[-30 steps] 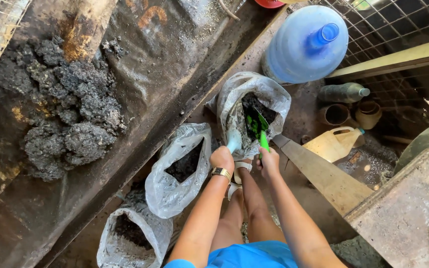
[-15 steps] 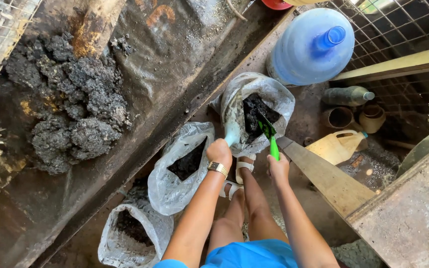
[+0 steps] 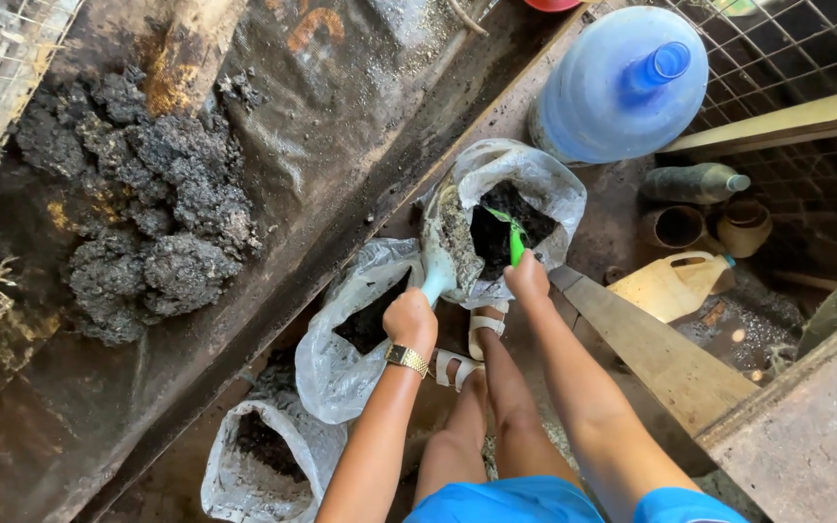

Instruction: The person uses a green plastic scraper to push dark, clumpy manure from a metal trough into a white dustpan held in the other hand. The person then empties the dustpan into a white sack on the floor and repeats the process.

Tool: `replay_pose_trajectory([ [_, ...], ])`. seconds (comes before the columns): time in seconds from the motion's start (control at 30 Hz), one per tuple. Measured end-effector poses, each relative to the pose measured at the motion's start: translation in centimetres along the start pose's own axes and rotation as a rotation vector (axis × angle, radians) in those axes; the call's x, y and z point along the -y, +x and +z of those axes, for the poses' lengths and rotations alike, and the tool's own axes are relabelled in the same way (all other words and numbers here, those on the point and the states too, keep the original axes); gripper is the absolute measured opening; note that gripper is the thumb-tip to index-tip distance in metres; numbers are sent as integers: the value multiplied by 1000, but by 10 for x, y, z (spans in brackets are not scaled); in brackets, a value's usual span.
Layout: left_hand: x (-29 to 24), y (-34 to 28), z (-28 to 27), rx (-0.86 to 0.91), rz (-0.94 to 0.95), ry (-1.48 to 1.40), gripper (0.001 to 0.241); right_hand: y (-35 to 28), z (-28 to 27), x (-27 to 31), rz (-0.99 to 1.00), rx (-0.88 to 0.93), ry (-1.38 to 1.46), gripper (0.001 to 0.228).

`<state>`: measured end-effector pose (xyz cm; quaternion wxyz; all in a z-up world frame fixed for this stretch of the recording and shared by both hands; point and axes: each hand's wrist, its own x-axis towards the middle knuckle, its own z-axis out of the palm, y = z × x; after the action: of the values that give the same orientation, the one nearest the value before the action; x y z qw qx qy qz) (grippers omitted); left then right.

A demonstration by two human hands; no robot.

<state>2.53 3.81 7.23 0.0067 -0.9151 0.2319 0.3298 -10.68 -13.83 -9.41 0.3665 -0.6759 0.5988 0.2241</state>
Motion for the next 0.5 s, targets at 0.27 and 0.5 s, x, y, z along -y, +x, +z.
replay_pose_trajectory([
  [0.27,-13,1,15,-10,16,3,13,-44,-40,-51,75,16,-13,47],
  [0.5,-19,-1,5,23,9,-49,13,-87,-66,-33,68,-22,163,54],
])
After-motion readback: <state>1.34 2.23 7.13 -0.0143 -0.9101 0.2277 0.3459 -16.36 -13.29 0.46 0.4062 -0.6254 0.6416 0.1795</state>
